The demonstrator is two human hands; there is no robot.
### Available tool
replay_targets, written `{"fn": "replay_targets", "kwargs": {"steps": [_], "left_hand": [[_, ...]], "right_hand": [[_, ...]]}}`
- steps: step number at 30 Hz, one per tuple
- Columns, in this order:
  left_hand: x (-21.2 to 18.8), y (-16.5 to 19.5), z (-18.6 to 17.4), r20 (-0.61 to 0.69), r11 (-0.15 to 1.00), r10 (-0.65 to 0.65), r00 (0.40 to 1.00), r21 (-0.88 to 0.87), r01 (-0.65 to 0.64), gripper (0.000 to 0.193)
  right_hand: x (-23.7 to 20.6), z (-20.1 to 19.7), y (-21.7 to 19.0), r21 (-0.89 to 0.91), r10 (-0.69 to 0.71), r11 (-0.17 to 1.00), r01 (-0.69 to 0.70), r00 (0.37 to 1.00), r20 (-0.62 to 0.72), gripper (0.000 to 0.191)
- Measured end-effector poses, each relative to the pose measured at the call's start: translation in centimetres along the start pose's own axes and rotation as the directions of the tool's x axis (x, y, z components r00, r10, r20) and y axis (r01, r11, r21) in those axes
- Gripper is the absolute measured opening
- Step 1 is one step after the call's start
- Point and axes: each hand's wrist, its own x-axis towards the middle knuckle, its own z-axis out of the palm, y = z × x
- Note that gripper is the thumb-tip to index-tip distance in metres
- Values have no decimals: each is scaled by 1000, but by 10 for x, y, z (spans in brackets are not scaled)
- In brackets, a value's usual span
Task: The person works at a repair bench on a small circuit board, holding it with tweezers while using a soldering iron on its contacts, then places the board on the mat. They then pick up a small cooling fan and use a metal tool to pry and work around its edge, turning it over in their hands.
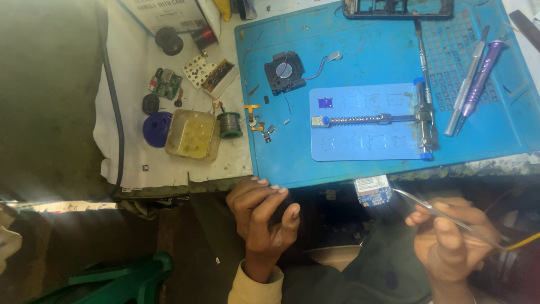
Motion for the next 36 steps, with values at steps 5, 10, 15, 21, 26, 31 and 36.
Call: {"fn": "replay_targets", "kwargs": {"steps": [5, 10, 15, 21, 26, 31, 36], "left_hand": [[-1, 0, 0, -5, 1000, -3, 1000, 4, 3, 24], [-1, -1, 0, -4, 1000, -6, 1000, 11, 6, 24], [0, 0, -1, -1, 1000, -6, 1000, 9, 6, 24], [2, 2, -1, 1, 1000, 2, 1000, -16, -2, 23], [3, 0, 3, -31, 999, 10, 999, -33, -11, 20], [5, -2, 8, -52, 998, 10, 999, -58, -13, 18], [11, 2, 10, -55, 999, -1, 998, -54, -2, 17]], "right_hand": [[-1, -1, 0, -3, 19, 1000, -19, 1000, 2, 7], [-2, 0, -2, 10, 44, 999, -44, 999, 11, 11], [-3, -2, -1, 17, 59, 998, -59, 998, 19, 11], [14, 22, -20, -38, 49, 998, -46, 996, 76, 9], [60, 84, -84, -338, 80, 941, 9, 966, 246, 18], [119, 157, -113, -713, 350, 700, -36, 888, 299, 26], [158, 204, -95, -701, 499, 704, -117, 783, 370, 26]]}}
